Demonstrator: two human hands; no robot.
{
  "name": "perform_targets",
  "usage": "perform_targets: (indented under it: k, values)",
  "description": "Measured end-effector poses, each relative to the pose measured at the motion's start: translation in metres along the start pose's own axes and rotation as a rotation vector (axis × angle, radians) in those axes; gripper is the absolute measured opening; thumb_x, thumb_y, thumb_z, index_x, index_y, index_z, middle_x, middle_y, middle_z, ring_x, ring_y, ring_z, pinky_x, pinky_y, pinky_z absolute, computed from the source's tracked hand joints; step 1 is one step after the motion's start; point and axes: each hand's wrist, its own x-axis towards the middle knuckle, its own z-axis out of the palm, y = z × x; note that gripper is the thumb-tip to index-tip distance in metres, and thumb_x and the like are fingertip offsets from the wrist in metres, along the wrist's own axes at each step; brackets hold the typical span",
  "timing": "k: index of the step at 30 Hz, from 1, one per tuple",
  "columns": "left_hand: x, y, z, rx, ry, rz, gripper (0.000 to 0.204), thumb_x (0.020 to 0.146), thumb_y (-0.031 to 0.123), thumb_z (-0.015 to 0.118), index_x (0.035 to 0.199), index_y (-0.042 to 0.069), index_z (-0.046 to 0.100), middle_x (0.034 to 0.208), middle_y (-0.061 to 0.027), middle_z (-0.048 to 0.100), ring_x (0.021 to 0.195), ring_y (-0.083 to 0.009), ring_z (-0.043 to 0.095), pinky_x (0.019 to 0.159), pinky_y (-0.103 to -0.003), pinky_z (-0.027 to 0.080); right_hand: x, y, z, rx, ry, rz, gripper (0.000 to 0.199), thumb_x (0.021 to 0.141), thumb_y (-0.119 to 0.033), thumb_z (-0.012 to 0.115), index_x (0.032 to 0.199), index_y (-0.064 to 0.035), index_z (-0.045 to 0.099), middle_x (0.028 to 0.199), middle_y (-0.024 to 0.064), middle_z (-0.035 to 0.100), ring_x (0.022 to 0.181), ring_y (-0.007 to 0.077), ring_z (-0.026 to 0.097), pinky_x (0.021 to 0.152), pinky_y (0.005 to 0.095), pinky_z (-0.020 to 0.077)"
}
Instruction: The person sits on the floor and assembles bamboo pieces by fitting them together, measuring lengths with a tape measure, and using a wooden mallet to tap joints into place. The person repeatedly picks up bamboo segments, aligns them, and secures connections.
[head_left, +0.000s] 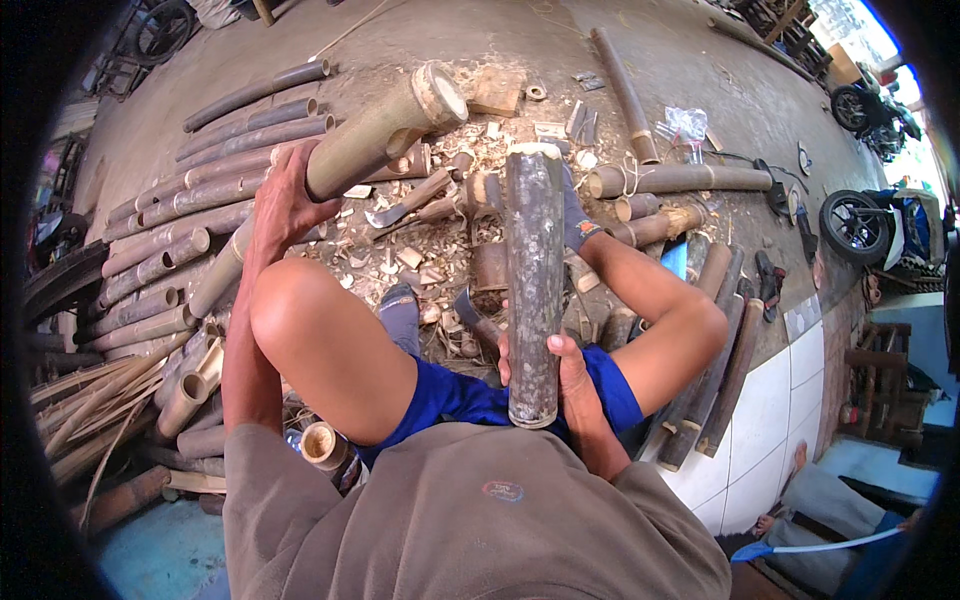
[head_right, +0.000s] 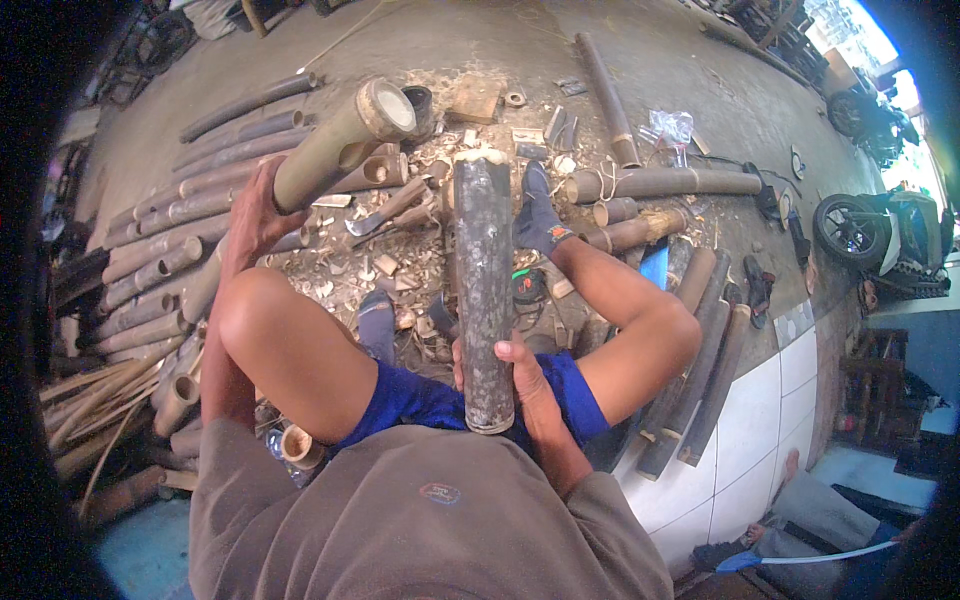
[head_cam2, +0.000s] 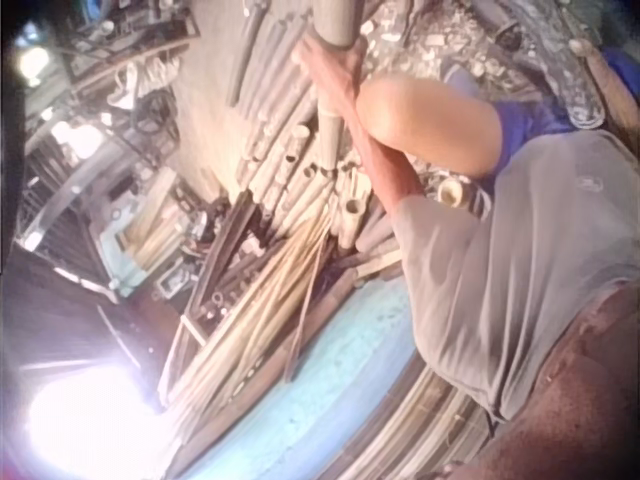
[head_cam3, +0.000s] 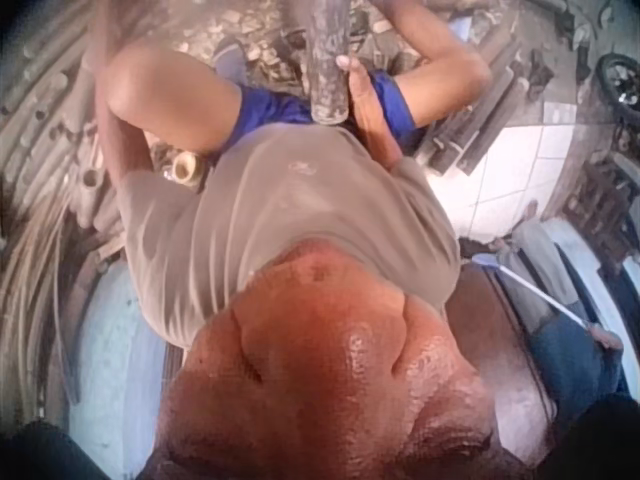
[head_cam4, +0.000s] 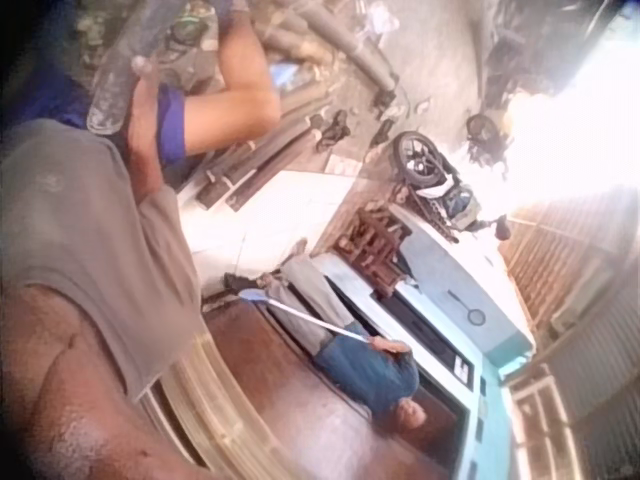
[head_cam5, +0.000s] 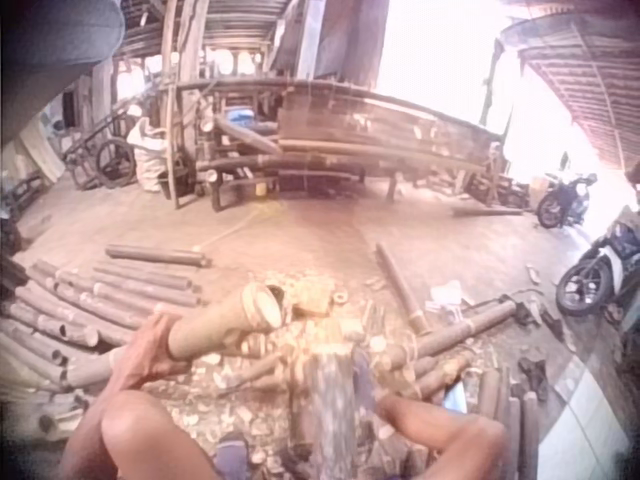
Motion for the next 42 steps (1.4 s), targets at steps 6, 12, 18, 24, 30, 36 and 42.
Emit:
perform_targets:
  k: [6, 12, 18, 24, 30, 36, 42]
  values:
    - [0.002, -0.002, 0.003, -0.019, 0.018, 0.023, 0.082, 0.07, 0.024, 0.085, 0.144, 0.01, 0.054, 0.135, -0.0195, 0.064, 0.126, -0.0394, 0.062, 0.103, -0.047, 0.05, -0.006, -0.014, 0.022, 0.03, -0.049, -0.007, 0.102, 0.079, -0.062, 0.071, 0.155, -0.0018, 0.038, 0.095, 0.0153, 0.063, 0.073, 0.0272, 0.066, 0.068, 0.0389, 0.0567]
    - [0.0, -0.009, 0.007, -0.012, 0.015, 0.024, 0.084, 0.066, 0.027, 0.084, 0.143, 0.013, 0.054, 0.136, -0.0181, 0.063, 0.123, -0.0397, 0.062, 0.103, -0.048, 0.05, -0.018, -0.009, 0.03, 0.085, 0.056, 0.043, 0.101, 0.08, -0.058, 0.074, 0.154, -0.0005, 0.039, 0.096, 0.0164, 0.064, 0.075, 0.0277, 0.067, 0.069, 0.039, 0.0574]
    - [0.002, -0.01, 0.01, -0.013, 0.021, 0.057, 0.083, 0.066, 0.026, 0.084, 0.142, 0.012, 0.054, 0.135, -0.017, 0.063, 0.123, -0.0401, 0.062, 0.102, -0.048, 0.05, -0.004, -0.006, 0.019, 0.08, -0.068, 0.023, 0.104, 0.079, -0.063, 0.072, 0.158, -0.0078, 0.034, 0.093, 0.0182, 0.062, 0.071, 0.0286, 0.066, 0.065, 0.0419, 0.0569]
    - [0.002, -0.011, 0.014, -0.019, 0.017, 0.053, 0.083, 0.065, 0.024, 0.085, 0.142, 0.012, 0.054, 0.135, -0.0163, 0.063, 0.122, -0.04, 0.062, 0.102, -0.048, 0.05, 0.001, -0.013, 0.02, 0.062, -0.075, 0.002, 0.102, 0.077, -0.061, 0.072, 0.155, -0.0061, 0.037, 0.092, 0.0187, 0.063, 0.07, 0.0298, 0.066, 0.064, 0.0435, 0.0575]
    - [0.006, -0.005, 0.012, -0.024, 0.041, 0.068, 0.084, 0.067, 0.024, 0.087, 0.143, 0.013, 0.053, 0.136, -0.0198, 0.06, 0.122, -0.0436, 0.061, 0.101, -0.049, 0.051, 0.012, -0.022, 0.014, -0.301, 0.051, -0.034, 0.082, 0.077, -0.048, 0.079, 0.138, -0.0006, 0.051, 0.098, 0.0182, 0.068, 0.076, 0.0267, 0.071, 0.067, 0.041, 0.0601]
    - [0.004, -0.005, 0.004, -0.022, 0.043, 0.062, 0.086, 0.066, 0.026, 0.089, 0.143, 0.011, 0.053, 0.136, -0.0201, 0.06, 0.124, -0.0434, 0.06, 0.102, -0.05, 0.05, 0.039, -0.028, 0.031, -0.726, 0.107, -0.158, 0.074, 0.085, -0.034, 0.081, 0.141, 0.0049, 0.053, 0.124, 0.0126, 0.069, 0.113, 0.0193, 0.063, 0.103, 0.0346, 0.0485]
    - [-0.001, -0.009, 0.007, -0.027, 0.105, 0.107, 0.086, 0.063, 0.022, 0.089, 0.14, 0.009, 0.054, 0.133, -0.0192, 0.061, 0.123, -0.0426, 0.059, 0.103, -0.05, 0.049, 0.057, -0.03, 0.043, -0.938, 0.17, -0.204, 0.071, 0.085, -0.028, 0.081, 0.14, 0.0054, 0.053, 0.12, 0.0128, 0.071, 0.109, 0.0194, 0.065, 0.1, 0.0351, 0.0504]
